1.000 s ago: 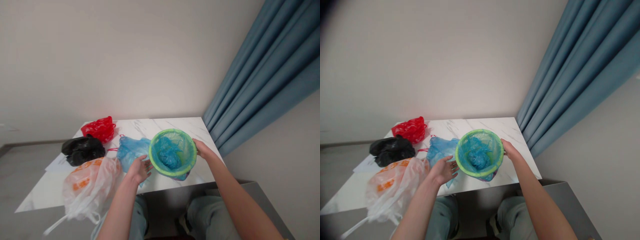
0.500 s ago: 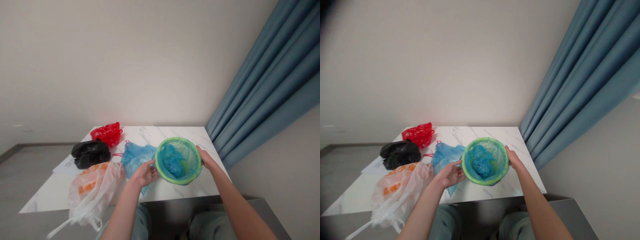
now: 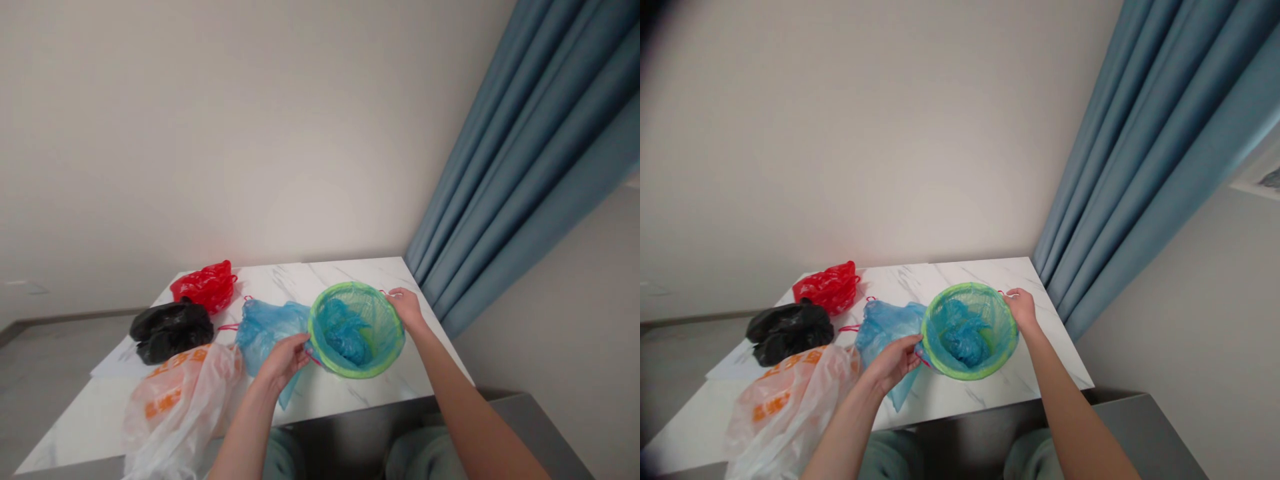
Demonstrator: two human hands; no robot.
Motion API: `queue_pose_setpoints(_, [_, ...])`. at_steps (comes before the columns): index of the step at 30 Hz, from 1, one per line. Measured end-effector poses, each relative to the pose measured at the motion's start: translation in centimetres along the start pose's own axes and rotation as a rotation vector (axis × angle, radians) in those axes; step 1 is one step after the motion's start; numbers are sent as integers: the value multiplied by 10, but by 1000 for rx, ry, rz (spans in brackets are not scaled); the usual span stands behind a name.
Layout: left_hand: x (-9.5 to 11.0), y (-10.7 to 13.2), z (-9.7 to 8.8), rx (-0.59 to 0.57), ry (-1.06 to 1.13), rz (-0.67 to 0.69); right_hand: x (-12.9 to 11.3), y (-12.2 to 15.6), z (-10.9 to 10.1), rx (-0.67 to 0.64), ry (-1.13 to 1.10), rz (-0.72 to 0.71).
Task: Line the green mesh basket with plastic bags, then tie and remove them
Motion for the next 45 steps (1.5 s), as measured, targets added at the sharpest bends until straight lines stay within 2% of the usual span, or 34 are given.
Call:
queue_pose_setpoints(4, [4, 8, 7, -32, 19, 25, -14, 4, 5, 10, 170, -180])
queue_pose_setpoints(8, [3, 9, 8, -27, -1, 11, -24, 9, 13, 4, 122, -259])
queue_pose_setpoints(14, [0, 14, 14, -186, -57, -3, -26, 9, 23, -25, 94, -282])
queue_pose_setpoints(23, [-26, 36, 33, -483, -412, -181, -27, 13, 40, -97, -1, -290])
queue_pose_setpoints(29, [-23, 38, 31, -576, -663, -146, -33, 14, 40, -156, -50, -283])
queue_pose_setpoints(32, [-16, 27, 22, -490, -656, -105, -34, 12, 31, -157, -115, -249])
queue_pose_setpoints(36, [0, 0, 8, -167, -494, -12, -28, 6, 8, -91, -202, -195])
queue_pose_setpoints(39, [10, -17, 5, 33, -324, 37, -12, 5, -11, -40, -204, -134])
queue_pose_setpoints(42, [10, -28, 11, 73, -262, -13, 16, 16, -32, -32, -170, 17])
queue_pose_setpoints(45, [3, -33, 18, 32, -269, -97, 46, 39, -45, -164, -194, 232])
Point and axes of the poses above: each hand's wrist, its own y-axis away from the middle knuckle, its own z-axis out of the palm, x = y × z, the point moved 6 cm from there along -y, towards the middle knuckle, and after that the axes turned 5 degrees about x, right-handed, at the moved point
